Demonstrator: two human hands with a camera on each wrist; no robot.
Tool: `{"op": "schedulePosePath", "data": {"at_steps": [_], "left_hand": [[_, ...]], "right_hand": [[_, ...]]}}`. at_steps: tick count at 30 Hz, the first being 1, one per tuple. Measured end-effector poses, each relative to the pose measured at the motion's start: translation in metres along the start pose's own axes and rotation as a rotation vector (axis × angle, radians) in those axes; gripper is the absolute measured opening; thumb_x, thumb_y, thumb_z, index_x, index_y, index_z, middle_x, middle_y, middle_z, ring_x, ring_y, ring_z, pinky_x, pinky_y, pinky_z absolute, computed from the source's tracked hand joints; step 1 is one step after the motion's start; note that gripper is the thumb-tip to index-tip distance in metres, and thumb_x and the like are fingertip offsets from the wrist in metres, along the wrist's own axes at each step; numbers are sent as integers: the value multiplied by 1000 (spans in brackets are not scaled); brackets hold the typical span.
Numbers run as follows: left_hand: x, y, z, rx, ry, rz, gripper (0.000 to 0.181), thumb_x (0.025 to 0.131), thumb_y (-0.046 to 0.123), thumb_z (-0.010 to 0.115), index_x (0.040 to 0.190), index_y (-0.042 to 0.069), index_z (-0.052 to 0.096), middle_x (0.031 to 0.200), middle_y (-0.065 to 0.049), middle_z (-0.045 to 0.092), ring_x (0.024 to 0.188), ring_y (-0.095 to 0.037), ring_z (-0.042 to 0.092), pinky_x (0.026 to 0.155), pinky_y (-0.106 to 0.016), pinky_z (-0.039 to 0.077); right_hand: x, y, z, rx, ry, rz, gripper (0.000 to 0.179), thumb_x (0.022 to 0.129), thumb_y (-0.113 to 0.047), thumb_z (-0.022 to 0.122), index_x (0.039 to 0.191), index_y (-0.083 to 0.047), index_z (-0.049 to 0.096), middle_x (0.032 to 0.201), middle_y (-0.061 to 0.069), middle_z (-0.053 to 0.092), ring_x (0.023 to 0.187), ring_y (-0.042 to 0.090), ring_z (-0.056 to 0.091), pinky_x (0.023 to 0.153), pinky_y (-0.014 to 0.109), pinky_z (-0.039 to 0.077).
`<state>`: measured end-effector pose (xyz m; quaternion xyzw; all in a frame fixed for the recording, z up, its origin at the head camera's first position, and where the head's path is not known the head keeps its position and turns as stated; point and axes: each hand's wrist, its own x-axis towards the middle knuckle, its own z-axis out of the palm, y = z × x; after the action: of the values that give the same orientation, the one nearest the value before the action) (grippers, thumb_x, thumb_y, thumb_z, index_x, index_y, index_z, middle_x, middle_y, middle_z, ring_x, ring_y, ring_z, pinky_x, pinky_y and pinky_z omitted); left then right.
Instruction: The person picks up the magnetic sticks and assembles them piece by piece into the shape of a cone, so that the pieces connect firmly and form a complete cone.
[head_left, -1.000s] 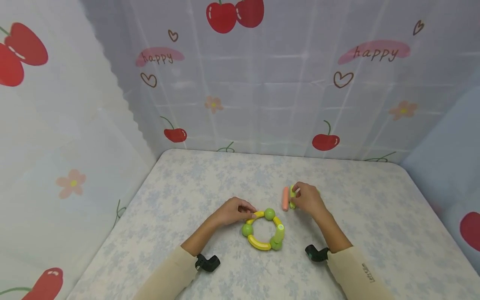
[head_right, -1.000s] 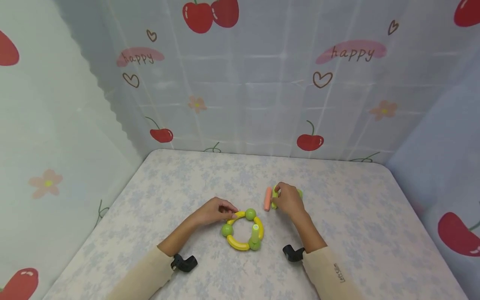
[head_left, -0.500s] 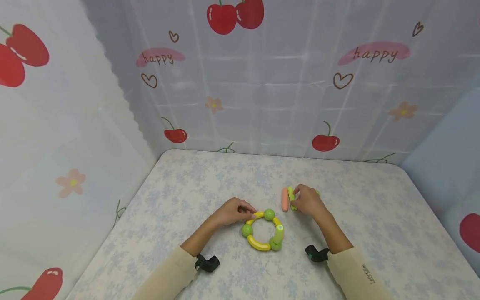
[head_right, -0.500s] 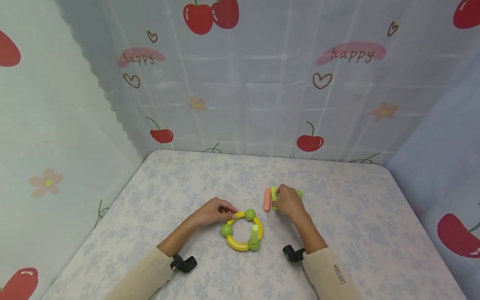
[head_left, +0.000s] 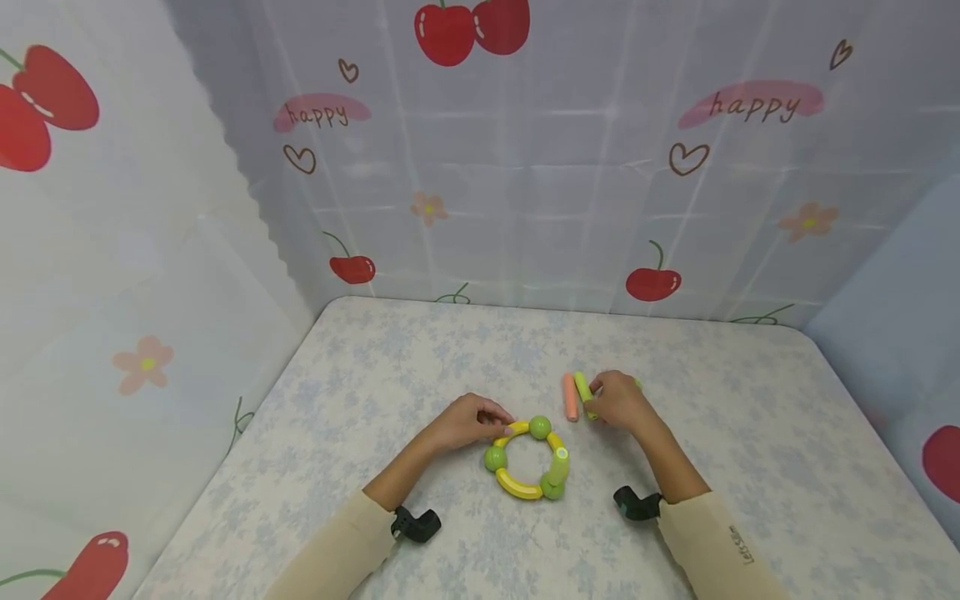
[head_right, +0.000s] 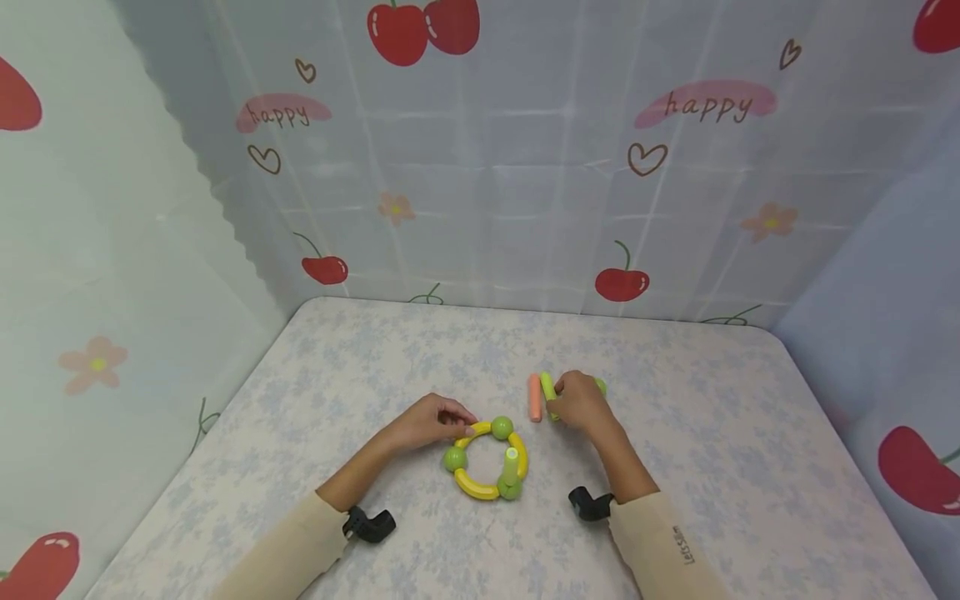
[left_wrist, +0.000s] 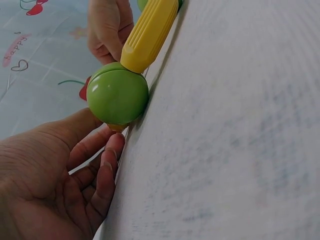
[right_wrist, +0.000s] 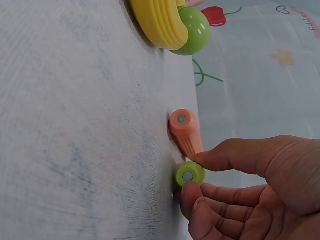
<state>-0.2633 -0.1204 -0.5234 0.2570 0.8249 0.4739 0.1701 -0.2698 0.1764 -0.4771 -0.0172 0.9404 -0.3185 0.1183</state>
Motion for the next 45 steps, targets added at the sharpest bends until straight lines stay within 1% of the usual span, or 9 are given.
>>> {"op": "schedulePosePath", "data": {"at_steps": [7,14,17,22,25,28,34,39,45], "left_hand": [[0,-1,0,8,0,-8,20,94,23,77,109,11,79,86,5,70,69,-8,58,63,-21,48],[2,-1,0,22,3,-4,20,94,25,77,109,12,79,84,7,70,66,-8,56,60,-21,47],[2,-1,0,19,1,-5,20,94,25,77,109,11,79,84,5,71,66,-8,56,59,-21,46],[1,0,0,17,9,-19,19,93,25,77,107,12,79,84,4,70,66,-9,56,59,-22,46],[1,1,0,16,18,-33,19,93,26,78,107,13,80,84,5,70,66,-9,56,59,-22,46],[2,0,1,8,22,-32,20,92,25,78,106,12,80,84,4,71,66,-10,57,60,-22,46],[3,-2,2,-6,7,-20,19,93,24,78,107,11,80,84,3,71,67,-9,57,60,-22,47],[4,-3,2,-6,-2,-16,20,93,24,77,108,10,79,84,5,70,67,-8,58,60,-22,47],[4,-3,0,13,13,-25,19,93,25,77,107,13,80,83,7,71,67,-9,59,60,-23,49]], "right_hand": [[2,1,-7,84,-1,-60,44,92,-11,70,129,12,60,78,9,67,60,16,61,55,30,49],[1,-3,-9,246,-20,-102,38,95,-11,71,126,9,63,94,13,69,70,18,69,67,36,60],[0,-4,-9,309,-54,-154,31,94,-11,72,119,7,64,99,14,67,76,21,71,70,37,61],[-2,-6,-9,387,-137,-323,22,93,-9,74,109,1,65,100,14,67,81,26,71,72,44,61],[-3,-9,-8,396,-177,-418,20,92,-8,76,107,-1,65,99,13,67,81,28,71,73,51,60],[-4,-11,-5,369,-196,-465,19,90,-7,77,105,-4,67,99,11,69,84,27,70,72,47,60],[-6,-12,0,333,-227,-505,18,89,-4,78,104,-6,69,100,8,70,93,26,69,74,33,58],[-8,-14,2,350,-271,-527,17,89,1,75,105,-4,70,100,11,72,89,31,69,70,32,57],[-8,-20,5,312,-271,-549,17,87,-3,79,101,-8,71,96,6,71,86,25,69,71,30,58]]}}
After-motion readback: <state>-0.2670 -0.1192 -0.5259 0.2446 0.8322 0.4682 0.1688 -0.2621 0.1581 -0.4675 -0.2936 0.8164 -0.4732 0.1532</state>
